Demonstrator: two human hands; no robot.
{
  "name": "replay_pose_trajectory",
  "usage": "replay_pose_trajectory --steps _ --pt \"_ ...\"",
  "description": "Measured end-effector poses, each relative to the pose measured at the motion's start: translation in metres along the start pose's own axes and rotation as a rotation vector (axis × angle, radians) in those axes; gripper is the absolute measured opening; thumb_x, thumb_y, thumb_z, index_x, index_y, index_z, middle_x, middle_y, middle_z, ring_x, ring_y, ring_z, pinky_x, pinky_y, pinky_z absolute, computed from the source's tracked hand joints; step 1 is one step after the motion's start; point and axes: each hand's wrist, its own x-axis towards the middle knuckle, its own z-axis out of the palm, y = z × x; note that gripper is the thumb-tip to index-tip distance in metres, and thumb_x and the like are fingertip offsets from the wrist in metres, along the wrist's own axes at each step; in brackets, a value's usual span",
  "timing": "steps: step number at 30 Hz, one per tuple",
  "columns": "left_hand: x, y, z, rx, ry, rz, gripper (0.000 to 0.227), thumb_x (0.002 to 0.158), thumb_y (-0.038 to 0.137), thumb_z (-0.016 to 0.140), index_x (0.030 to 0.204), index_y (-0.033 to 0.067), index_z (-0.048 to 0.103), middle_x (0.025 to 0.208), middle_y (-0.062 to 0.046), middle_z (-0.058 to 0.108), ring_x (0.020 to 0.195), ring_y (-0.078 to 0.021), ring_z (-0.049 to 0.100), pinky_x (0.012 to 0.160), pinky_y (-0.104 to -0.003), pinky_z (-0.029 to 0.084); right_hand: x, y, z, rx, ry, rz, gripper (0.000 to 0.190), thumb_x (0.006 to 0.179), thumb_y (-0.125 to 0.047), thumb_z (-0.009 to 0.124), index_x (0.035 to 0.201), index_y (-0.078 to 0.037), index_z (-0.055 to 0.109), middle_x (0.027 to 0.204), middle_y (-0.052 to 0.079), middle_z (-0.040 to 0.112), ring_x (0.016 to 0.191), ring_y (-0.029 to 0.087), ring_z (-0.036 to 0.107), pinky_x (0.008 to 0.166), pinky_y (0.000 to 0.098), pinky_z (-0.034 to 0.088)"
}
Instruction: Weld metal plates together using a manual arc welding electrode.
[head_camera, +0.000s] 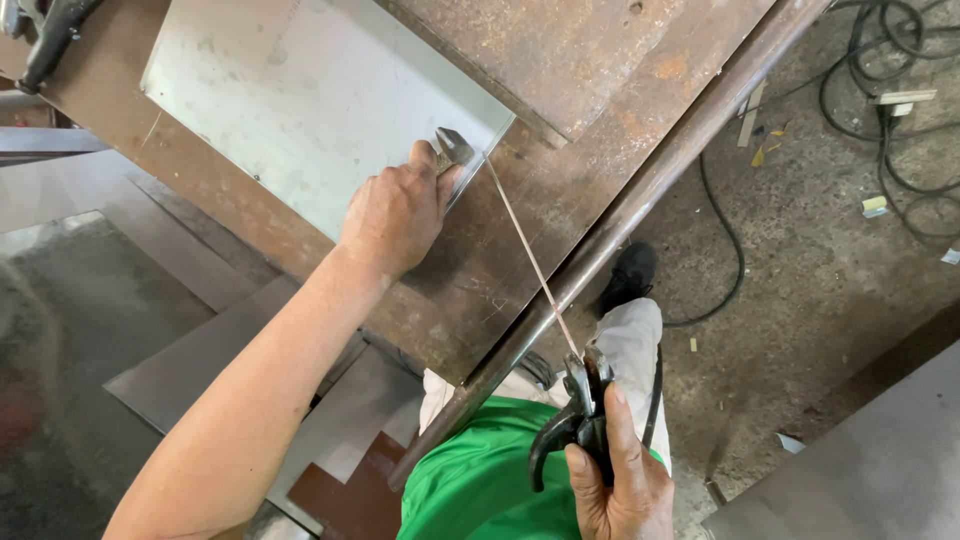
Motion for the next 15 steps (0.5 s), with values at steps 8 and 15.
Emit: replay_pose_trajectory --steps 8,15 --pt "-0.003 -0.005 0.005 -0.07 0.108 0.068 0.029 0.106 0.031 0.049 0.111 0.0026 0.05 0.073 -0.026 0.069 0.071 -0.0481 0.068 0.066 -0.055 0.055 0.011 -0.013 -0.003 0.027 -0.014 -0.044 0.066 0.097 -0.024 0.066 0.154 -0.004 0.039 0.117 0.022 0.072 0.102 0.025 0.077 0.085 0.0312 0.059" --pt "0.001 -0.01 0.017 -0.074 0.135 0.046 0.029 0.106 0.032 0.054 0.109 0.0039 0.05 0.078 -0.027 0.07 0.075 -0.0494 0.067 0.07 -0.058 0.053 0.009 -0.014 -0.001 0.075 -0.011 0.01 0.067 0.096 -0.022 0.067 0.155 -0.005 0.04 0.117 0.02 0.075 0.103 0.023 0.078 0.089 0.0293 0.056"
